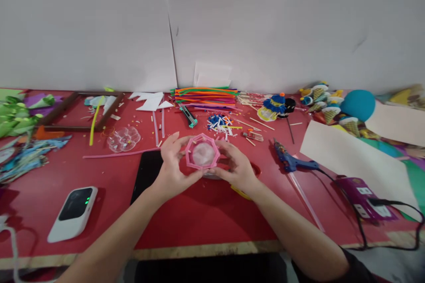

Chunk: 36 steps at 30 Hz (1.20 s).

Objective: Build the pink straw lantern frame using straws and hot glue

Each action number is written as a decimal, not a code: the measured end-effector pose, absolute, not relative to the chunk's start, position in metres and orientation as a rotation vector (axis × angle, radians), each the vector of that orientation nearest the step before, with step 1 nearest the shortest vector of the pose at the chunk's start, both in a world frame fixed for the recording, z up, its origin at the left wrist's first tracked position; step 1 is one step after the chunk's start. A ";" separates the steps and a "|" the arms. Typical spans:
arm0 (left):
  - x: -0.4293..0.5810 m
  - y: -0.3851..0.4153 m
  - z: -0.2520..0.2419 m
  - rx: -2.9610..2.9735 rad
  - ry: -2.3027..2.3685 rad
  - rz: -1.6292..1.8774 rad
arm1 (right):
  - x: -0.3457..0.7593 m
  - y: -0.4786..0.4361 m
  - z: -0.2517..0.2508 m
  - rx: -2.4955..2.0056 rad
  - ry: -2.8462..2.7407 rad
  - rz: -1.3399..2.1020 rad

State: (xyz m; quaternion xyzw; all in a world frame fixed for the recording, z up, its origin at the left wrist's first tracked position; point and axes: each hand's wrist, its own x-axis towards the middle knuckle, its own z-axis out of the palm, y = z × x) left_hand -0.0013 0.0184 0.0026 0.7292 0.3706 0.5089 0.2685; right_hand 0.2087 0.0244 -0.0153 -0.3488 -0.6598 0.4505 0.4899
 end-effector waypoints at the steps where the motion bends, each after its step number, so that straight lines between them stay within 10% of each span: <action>1: -0.002 0.017 0.003 1.944 0.962 1.382 | 0.209 0.023 -0.015 -0.843 -1.607 1.093; 36: 0.008 0.002 0.003 1.654 0.944 1.284 | 0.205 0.013 -0.007 -0.761 -1.550 1.261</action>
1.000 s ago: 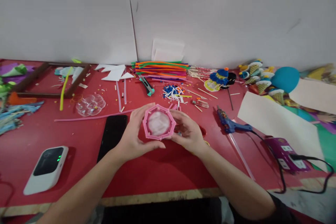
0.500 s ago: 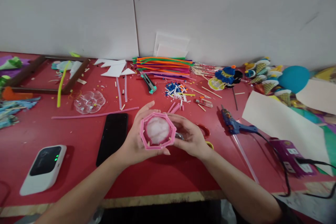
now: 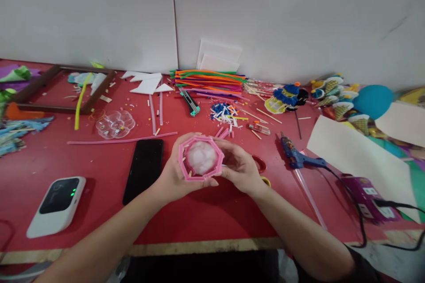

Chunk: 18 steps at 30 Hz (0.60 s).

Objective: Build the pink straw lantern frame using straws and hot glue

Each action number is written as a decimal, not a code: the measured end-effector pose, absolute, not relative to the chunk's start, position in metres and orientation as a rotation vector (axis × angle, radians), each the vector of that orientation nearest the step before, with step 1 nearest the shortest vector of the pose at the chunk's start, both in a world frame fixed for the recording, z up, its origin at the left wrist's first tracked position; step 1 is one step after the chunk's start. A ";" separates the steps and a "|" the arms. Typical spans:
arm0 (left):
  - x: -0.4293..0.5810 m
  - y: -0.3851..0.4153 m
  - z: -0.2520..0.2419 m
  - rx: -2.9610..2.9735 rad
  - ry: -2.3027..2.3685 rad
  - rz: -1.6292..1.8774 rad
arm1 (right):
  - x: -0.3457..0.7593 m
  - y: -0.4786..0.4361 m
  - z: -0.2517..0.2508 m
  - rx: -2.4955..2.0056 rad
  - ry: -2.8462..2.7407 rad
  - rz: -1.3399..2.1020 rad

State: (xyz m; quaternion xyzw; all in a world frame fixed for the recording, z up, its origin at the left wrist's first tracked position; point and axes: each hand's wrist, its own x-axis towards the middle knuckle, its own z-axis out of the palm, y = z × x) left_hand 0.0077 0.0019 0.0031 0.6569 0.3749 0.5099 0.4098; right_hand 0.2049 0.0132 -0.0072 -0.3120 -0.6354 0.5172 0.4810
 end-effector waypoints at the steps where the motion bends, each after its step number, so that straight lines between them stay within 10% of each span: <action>1: 0.007 0.002 0.004 1.675 0.960 1.285 | 0.204 0.013 -0.007 -0.748 -1.550 1.265; 9: 0.006 0.003 0.009 1.683 1.143 1.301 | 0.216 0.027 -0.006 -0.813 -1.563 1.258; 18: 0.000 0.013 0.013 1.447 1.387 1.403 | 0.240 0.072 -0.007 -1.275 -2.323 0.309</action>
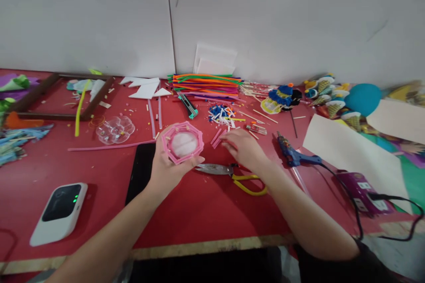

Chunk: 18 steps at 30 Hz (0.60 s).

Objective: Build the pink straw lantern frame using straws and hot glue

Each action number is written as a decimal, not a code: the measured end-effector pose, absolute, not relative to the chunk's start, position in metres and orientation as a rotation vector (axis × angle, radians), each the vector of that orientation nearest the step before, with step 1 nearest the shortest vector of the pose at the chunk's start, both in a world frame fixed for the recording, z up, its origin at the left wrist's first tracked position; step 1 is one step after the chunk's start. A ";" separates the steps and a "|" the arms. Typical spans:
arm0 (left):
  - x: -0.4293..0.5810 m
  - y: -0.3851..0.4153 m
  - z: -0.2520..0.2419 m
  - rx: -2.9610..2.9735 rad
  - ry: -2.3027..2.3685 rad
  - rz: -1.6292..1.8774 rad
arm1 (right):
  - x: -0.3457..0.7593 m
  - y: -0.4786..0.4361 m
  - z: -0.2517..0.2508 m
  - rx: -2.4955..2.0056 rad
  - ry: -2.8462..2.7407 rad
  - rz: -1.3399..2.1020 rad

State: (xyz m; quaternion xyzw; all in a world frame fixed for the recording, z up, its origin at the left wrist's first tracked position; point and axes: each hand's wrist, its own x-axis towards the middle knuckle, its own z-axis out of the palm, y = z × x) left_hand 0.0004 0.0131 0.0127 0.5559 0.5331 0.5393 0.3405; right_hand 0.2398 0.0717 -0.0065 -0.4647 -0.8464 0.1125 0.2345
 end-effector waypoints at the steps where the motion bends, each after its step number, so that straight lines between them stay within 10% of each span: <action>1: 0.000 0.014 0.012 1.424 1.377 1.402 | 0.237 0.075 -0.008 -1.249 -2.436 0.247; 18: 0.005 0.018 0.007 1.425 1.259 1.475 | 0.225 0.076 0.006 -1.019 -2.006 0.264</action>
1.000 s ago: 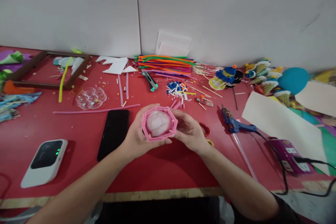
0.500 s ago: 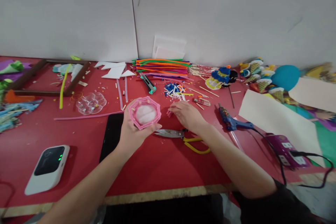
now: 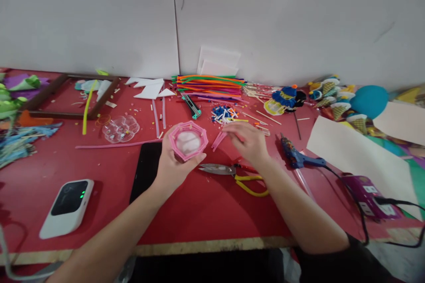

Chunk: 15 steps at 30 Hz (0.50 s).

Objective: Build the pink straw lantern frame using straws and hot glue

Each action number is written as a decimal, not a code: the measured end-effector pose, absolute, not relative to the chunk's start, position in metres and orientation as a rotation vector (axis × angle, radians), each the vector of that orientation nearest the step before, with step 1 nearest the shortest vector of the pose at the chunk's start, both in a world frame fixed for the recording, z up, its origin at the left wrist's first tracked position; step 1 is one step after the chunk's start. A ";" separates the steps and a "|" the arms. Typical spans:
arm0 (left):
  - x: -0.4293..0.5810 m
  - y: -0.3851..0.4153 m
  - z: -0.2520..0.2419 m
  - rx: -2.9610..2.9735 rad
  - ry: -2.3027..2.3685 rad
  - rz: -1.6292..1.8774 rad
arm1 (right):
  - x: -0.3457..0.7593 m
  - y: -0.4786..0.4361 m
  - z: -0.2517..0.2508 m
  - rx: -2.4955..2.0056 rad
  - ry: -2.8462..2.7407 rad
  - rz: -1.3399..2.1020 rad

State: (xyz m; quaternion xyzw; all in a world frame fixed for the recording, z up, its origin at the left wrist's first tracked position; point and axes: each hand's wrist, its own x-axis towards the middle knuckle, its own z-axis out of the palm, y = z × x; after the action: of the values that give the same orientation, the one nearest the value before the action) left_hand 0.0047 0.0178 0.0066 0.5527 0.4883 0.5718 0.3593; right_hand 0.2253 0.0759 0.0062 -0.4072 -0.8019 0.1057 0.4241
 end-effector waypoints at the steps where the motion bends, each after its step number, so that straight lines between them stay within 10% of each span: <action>1: 0.005 0.018 0.006 1.455 1.249 1.466 | 0.224 0.073 0.011 -1.029 -1.848 0.364; 8: 0.008 0.012 0.001 1.517 1.250 1.369 | 0.213 0.052 0.053 -1.027 -1.403 1.175; 15: 0.010 0.011 0.000 1.489 1.195 1.317 | 0.201 0.059 0.081 -1.081 -1.684 1.048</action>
State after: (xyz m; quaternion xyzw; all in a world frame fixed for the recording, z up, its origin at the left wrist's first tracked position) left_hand 0.0097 0.0111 0.0000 0.5886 0.4723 0.5204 0.3996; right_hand 0.2007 0.0587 0.0806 -0.4327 -0.6740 0.4196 0.4271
